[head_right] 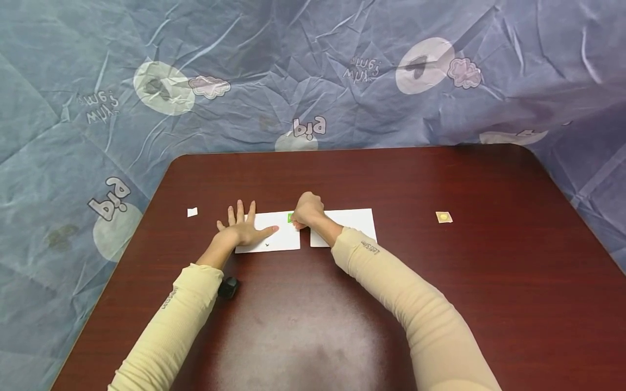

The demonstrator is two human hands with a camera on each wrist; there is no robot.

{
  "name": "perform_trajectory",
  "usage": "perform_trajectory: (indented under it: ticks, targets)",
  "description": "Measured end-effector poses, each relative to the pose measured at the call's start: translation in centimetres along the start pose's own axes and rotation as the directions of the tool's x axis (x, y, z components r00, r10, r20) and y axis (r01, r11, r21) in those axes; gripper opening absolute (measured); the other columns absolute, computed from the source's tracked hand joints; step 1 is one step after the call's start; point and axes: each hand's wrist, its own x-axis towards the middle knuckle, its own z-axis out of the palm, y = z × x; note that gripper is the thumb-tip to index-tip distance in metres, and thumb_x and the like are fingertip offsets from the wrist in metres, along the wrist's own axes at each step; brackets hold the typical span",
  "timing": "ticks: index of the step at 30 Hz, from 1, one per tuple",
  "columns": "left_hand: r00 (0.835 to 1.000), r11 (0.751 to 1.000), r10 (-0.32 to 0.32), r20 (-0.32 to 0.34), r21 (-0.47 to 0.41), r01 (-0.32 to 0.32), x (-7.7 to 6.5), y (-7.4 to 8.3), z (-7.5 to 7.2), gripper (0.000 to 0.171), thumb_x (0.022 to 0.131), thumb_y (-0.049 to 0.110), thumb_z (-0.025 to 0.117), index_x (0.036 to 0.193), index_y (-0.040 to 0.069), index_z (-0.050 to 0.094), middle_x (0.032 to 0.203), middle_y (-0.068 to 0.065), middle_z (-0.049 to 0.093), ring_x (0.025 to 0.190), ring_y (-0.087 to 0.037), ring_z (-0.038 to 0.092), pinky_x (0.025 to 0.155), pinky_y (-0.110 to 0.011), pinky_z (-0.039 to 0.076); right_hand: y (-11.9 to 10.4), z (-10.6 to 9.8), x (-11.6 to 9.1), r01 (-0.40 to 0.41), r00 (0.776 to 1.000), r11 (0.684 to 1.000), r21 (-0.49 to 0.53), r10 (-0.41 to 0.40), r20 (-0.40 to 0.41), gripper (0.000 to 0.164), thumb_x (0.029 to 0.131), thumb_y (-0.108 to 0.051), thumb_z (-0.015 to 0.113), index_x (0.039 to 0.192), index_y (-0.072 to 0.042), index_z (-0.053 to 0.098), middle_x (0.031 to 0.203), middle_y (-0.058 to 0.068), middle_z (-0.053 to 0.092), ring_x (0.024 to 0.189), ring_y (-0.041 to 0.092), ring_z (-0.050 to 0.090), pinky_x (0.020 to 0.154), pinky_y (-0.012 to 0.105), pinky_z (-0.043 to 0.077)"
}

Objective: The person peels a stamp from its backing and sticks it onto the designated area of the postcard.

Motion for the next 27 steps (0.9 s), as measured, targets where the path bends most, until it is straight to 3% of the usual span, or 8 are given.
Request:
perform_trajectory:
  ticks: [9,17,27]
  targets:
    - [1.0,1.0,0.009,-0.007,-0.014,-0.009,-1.1,0.3,-0.7,0.102,0.084,0.076,0.038,0.152,0.019,-0.011,0.154,-0.013,-0.025,0.138,-0.035,-0.023,0.105,-0.063,-0.008,-0.4,0.1,0.1,0.015,1.0,0.997,-0.072,-0.016,-0.006,0.021,0.083,0.001,0.072,0.099,0.005,0.059,0.066,0.012,0.066,0.049,0.015,0.065,0.054,0.025,0.054]
    - [1.0,1.0,0.022,-0.01,-0.022,-0.022,-0.9,0.2,-0.5,0.102,0.085,0.076,0.038,0.152,0.018,-0.013,0.153,-0.015,-0.026,0.138,-0.037,-0.024,0.104,-0.064,-0.008,-0.7,0.0,0.0,0.043,0.999,0.989,-0.144,-0.04,0.024,0.023,0.084,0.0,0.071,0.103,0.004,0.059,0.068,0.012,0.067,0.049,0.014,0.063,0.056,0.025,0.054]
    - [1.0,1.0,0.006,-0.01,-0.015,-0.006,-0.3,0.0,-0.1,0.105,0.081,0.08,0.038,0.152,0.02,-0.013,0.153,-0.012,-0.027,0.138,-0.034,-0.025,0.104,-0.064,-0.01,-0.7,-0.1,0.0,0.043,0.998,0.985,-0.165,-0.035,0.052,0.023,0.085,0.0,0.07,0.105,0.004,0.058,0.068,0.01,0.066,0.047,0.011,0.061,0.059,0.026,0.055]
